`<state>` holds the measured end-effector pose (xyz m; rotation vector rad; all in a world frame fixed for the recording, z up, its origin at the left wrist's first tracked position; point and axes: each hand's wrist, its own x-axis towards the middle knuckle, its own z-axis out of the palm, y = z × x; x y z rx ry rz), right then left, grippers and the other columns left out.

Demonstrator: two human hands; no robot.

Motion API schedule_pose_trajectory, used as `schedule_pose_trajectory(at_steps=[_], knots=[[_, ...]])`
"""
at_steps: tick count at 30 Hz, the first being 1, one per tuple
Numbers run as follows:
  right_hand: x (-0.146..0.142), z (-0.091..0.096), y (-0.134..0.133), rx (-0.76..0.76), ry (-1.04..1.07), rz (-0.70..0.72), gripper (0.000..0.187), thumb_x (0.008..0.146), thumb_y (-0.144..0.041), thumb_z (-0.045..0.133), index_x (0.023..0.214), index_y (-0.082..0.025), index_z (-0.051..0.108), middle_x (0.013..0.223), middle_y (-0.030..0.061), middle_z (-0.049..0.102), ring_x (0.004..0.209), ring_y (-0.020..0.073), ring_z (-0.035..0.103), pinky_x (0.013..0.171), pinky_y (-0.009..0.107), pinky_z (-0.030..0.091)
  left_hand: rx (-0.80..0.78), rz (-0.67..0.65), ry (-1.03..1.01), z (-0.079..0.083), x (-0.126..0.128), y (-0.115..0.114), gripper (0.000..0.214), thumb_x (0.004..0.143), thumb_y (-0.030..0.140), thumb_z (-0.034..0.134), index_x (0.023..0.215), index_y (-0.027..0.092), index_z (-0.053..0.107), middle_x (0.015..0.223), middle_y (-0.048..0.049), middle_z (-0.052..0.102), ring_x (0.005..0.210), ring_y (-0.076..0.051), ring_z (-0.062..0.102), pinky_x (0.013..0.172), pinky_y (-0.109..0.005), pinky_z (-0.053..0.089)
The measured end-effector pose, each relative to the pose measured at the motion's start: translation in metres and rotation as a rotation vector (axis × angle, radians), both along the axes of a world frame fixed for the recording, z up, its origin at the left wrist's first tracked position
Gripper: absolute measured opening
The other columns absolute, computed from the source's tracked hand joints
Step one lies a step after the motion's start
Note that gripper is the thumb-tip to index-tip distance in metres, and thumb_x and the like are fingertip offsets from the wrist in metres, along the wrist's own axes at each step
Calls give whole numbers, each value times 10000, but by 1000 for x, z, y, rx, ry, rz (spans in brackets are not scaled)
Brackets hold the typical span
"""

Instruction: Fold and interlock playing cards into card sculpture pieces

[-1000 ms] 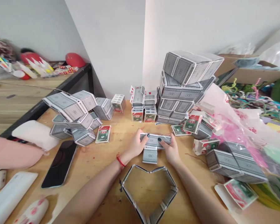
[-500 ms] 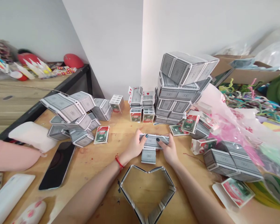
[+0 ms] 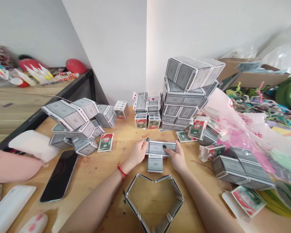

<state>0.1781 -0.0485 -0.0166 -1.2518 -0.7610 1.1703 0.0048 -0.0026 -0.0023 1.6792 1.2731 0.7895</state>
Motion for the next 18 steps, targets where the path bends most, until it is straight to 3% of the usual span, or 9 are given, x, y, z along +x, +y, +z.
schedule_pose_trajectory(at_steps=[6,18], knots=[[-2,-5,1,19,-87,-44,306,636,-343,714,757,-208,468,633,-35,547,545,118,516,504,255,466,74,49,97,-6,7,-3,405,871,392,292,542,179,394,531,-6,498,497,-119,424,490,-259,263],[-2,-8,1,20,-25,-66,309,592,-334,734,758,-219,500,633,-30,556,542,130,523,504,272,468,98,129,48,-10,9,-8,360,862,373,293,568,187,384,536,4,482,515,-118,429,518,-256,298]])
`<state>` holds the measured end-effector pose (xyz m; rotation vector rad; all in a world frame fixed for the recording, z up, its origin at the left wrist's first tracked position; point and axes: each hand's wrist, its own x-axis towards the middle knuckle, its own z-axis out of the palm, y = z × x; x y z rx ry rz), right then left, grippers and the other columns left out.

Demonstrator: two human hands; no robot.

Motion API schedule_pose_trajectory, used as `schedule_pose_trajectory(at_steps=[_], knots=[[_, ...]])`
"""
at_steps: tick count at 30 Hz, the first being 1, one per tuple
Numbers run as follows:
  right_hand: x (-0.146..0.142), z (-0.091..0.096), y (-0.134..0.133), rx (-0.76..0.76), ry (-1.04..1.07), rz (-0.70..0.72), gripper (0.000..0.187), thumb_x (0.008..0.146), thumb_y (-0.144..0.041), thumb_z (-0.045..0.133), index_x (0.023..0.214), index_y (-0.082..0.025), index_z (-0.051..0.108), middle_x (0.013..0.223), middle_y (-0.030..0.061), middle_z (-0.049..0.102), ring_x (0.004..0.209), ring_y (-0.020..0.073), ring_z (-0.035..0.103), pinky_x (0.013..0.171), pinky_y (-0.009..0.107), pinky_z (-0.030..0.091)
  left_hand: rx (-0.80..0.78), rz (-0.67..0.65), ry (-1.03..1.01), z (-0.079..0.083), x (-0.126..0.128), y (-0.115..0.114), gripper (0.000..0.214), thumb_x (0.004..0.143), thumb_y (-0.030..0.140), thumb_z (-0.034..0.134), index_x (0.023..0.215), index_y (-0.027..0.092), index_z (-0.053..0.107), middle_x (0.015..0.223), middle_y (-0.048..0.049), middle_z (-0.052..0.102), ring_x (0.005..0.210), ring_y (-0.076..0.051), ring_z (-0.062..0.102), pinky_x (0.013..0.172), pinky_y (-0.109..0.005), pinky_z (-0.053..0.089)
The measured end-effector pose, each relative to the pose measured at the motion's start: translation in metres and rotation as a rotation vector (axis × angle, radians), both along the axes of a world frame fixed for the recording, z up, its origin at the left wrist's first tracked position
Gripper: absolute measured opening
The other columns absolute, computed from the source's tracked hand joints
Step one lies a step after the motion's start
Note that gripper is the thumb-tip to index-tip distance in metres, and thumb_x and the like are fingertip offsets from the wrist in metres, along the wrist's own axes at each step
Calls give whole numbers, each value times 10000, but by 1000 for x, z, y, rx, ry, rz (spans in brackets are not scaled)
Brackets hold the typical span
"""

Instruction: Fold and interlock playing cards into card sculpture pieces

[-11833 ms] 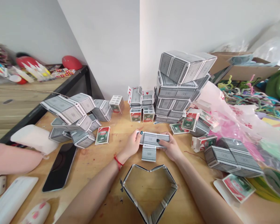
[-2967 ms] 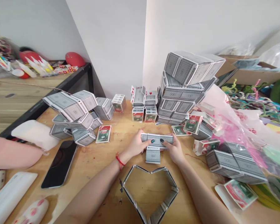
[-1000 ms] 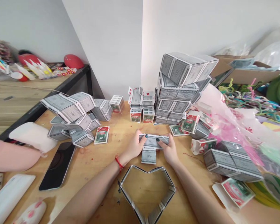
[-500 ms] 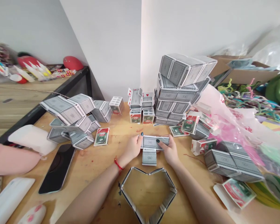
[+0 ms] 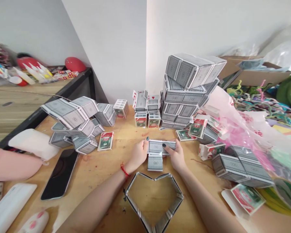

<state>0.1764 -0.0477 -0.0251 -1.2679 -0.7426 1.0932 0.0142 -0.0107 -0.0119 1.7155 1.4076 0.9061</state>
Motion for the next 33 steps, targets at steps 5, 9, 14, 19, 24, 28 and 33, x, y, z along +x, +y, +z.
schedule_pose_trajectory(at_steps=[5,9,14,19,24,28,33], knots=[[1,0,-1,-3,34,12,307,609,-326,731,776,-216,498,646,-35,558,524,115,505,473,252,458,18,3,-10,1,1,-2,359,869,380,285,595,188,414,555,-6,502,526,-126,456,526,-256,312],[2,1,0,5,34,15,298,624,-315,726,778,-213,493,631,-40,545,518,103,496,464,237,458,26,4,-3,4,1,-3,364,875,387,271,609,190,419,568,-14,515,532,-130,463,527,-257,317],[1,2,0,-9,72,39,327,610,-329,733,781,-216,478,625,-42,539,505,107,502,427,236,467,35,26,1,6,2,-5,376,875,397,275,593,191,413,555,-10,509,527,-125,458,520,-255,306],[1,1,0,-4,87,41,337,591,-333,744,773,-209,489,624,-41,535,502,103,500,416,236,475,33,59,3,6,2,-6,370,872,397,286,576,198,384,530,0,479,513,-126,449,522,-256,296],[-1,6,0,-13,128,57,343,585,-332,747,774,-216,486,640,-38,540,497,106,499,384,242,486,39,73,-2,7,1,-6,375,874,386,280,555,201,348,519,8,456,506,-121,429,519,-256,290],[-2,10,0,-16,135,68,333,588,-329,747,763,-217,487,629,-42,530,486,106,498,373,245,488,34,68,-9,8,1,-8,380,877,394,269,554,203,333,516,11,435,508,-120,425,519,-256,286],[-1,8,0,-14,123,80,320,590,-329,746,754,-216,496,616,-44,527,490,110,494,383,250,483,36,76,11,7,0,-10,366,877,390,273,567,206,340,505,16,423,494,-122,424,510,-259,278]])
